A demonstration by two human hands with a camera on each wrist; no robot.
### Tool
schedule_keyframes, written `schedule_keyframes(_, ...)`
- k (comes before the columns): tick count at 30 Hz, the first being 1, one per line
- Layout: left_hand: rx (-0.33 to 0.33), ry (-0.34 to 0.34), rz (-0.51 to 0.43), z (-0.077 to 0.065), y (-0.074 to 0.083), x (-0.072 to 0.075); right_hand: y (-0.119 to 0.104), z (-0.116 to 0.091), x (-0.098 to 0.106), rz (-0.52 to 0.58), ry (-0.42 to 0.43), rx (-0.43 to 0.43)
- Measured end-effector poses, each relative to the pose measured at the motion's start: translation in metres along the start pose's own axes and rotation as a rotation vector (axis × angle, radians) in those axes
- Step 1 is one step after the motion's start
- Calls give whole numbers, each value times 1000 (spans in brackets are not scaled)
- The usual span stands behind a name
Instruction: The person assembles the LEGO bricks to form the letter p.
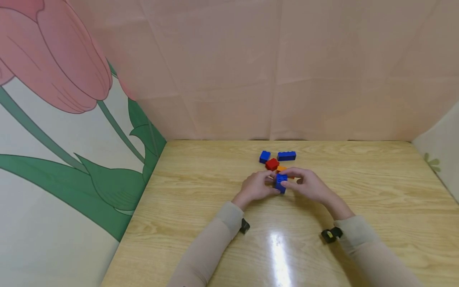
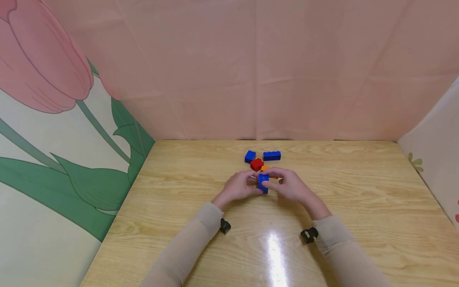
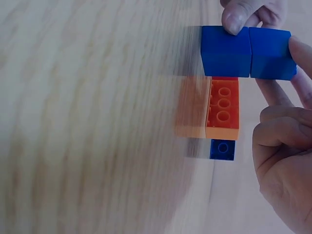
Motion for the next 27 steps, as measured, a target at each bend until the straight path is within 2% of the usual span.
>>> schedule_keyframes(11, 1, -5, -13, -1, 0, -1, 3, 1, -1, 31, -6, -14)
schedule_keyframes(27, -13, 5, -1, 1, -3, -2, 1, 3, -1, 8, 0, -16)
Point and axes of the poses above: each hand's wrist, its own z-axis towards the middle knuckle, its own x-axis out of the back of the hand, y = z × x, the point moved 2 cm from there along z, towards the middle knuckle, and after that the axes turned 13 degrees about z, right-handed, at the moved point
